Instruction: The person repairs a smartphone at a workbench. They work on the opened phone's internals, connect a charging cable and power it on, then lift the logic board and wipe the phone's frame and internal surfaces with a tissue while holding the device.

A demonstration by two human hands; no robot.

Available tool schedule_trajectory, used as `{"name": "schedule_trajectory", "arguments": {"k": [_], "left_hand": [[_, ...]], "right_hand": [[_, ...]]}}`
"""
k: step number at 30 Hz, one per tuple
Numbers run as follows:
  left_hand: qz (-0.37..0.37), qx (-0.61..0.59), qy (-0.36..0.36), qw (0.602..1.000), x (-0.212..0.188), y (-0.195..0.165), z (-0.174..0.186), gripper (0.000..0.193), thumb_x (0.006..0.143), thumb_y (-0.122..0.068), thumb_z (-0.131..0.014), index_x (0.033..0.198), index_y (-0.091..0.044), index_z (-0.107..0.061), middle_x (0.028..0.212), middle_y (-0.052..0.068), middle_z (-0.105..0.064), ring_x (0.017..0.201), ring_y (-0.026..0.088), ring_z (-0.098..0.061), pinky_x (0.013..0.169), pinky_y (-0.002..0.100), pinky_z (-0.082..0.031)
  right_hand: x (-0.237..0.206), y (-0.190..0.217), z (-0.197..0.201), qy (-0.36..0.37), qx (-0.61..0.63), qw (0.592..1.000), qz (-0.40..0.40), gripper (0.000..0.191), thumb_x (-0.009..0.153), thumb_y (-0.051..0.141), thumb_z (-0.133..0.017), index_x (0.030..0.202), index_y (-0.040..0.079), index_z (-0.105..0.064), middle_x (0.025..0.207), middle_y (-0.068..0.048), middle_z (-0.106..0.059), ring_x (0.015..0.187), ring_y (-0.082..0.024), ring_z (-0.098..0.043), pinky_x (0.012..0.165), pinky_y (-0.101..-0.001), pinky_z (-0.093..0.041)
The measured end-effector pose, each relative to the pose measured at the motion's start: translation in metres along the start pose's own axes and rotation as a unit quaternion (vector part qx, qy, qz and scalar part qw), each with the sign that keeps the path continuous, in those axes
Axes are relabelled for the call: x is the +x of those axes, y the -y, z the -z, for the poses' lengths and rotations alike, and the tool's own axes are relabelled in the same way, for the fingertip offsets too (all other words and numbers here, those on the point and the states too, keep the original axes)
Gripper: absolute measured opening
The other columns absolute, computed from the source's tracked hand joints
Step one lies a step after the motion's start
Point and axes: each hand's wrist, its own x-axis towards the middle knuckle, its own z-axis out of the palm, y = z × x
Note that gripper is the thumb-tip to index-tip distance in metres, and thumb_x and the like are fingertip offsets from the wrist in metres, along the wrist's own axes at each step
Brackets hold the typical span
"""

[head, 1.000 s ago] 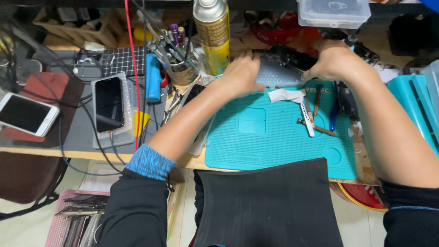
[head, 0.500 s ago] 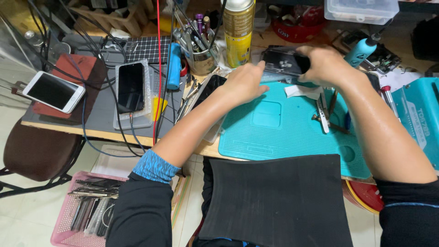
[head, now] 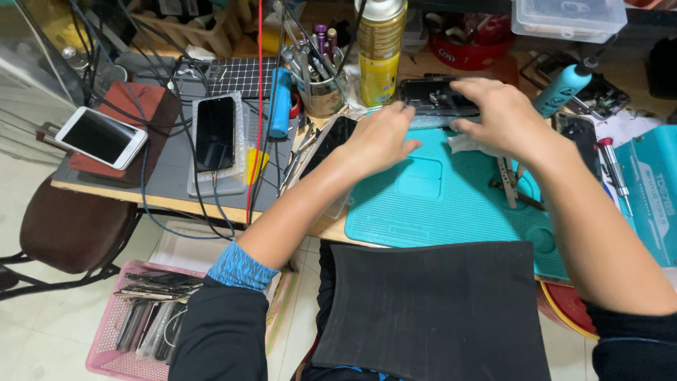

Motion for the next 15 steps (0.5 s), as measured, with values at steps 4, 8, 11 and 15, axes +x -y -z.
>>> {"name": "schedule_trajectory", "arguments": {"k": [4, 8, 11, 15], "left_hand": [[-0.001, -0.057, 0.044, 0.997, -0.004, -0.014, -0.01, 0.044, 0.082, -0.021, -0.082, 0.115, 0.002, -0.067, 0.104, 0.019, -0.068, 0.102, 0.04, -0.065, 0.085, 0.051, -0.053], [-0.042, -0.072, 0.038, 0.996, 0.01, -0.04, -0.04, 0.033, 0.078, -0.015, -0.081, 0.108, -0.004, -0.072, 0.099, 0.017, -0.067, 0.099, 0.039, -0.065, 0.081, 0.052, -0.053], [-0.064, -0.069, 0.054, 0.994, 0.029, -0.065, -0.067, 0.026, 0.077, -0.013, -0.08, 0.1, -0.004, -0.073, 0.099, 0.017, -0.067, 0.099, 0.038, -0.065, 0.081, 0.052, -0.054], [-0.091, -0.017, 0.04, 0.995, 0.053, -0.101, -0.098, 0.02, 0.078, -0.007, -0.072, 0.097, -0.003, -0.073, 0.1, 0.019, -0.064, 0.096, 0.039, -0.065, 0.075, 0.051, -0.056]], "right_hand": [[-0.039, -0.003, 0.026, -0.007, 0.021, 0.994, -0.105, 0.053, 0.087, 0.019, -0.077, 0.136, 0.004, -0.067, 0.119, -0.022, -0.071, 0.1, -0.038, -0.069, 0.089, -0.0455, -0.054], [-0.096, -0.021, 0.029, -0.087, -0.001, 0.981, -0.171, 0.036, 0.093, 0.019, -0.076, 0.127, 0.005, -0.074, 0.107, -0.023, -0.073, 0.092, -0.038, -0.072, 0.084, -0.0451, -0.055], [-0.134, -0.031, 0.024, -0.098, -0.005, 0.967, -0.236, 0.029, 0.091, 0.02, -0.077, 0.117, 0.006, -0.078, 0.097, -0.023, -0.073, 0.086, -0.039, -0.072, 0.081, -0.0448, -0.056], [-0.171, -0.034, 0.03, -0.103, 0.038, 0.96, -0.26, 0.025, 0.086, 0.017, -0.077, 0.109, 0.006, -0.078, 0.096, -0.02, -0.074, 0.083, -0.036, -0.072, 0.078, -0.0426, -0.056]]}}
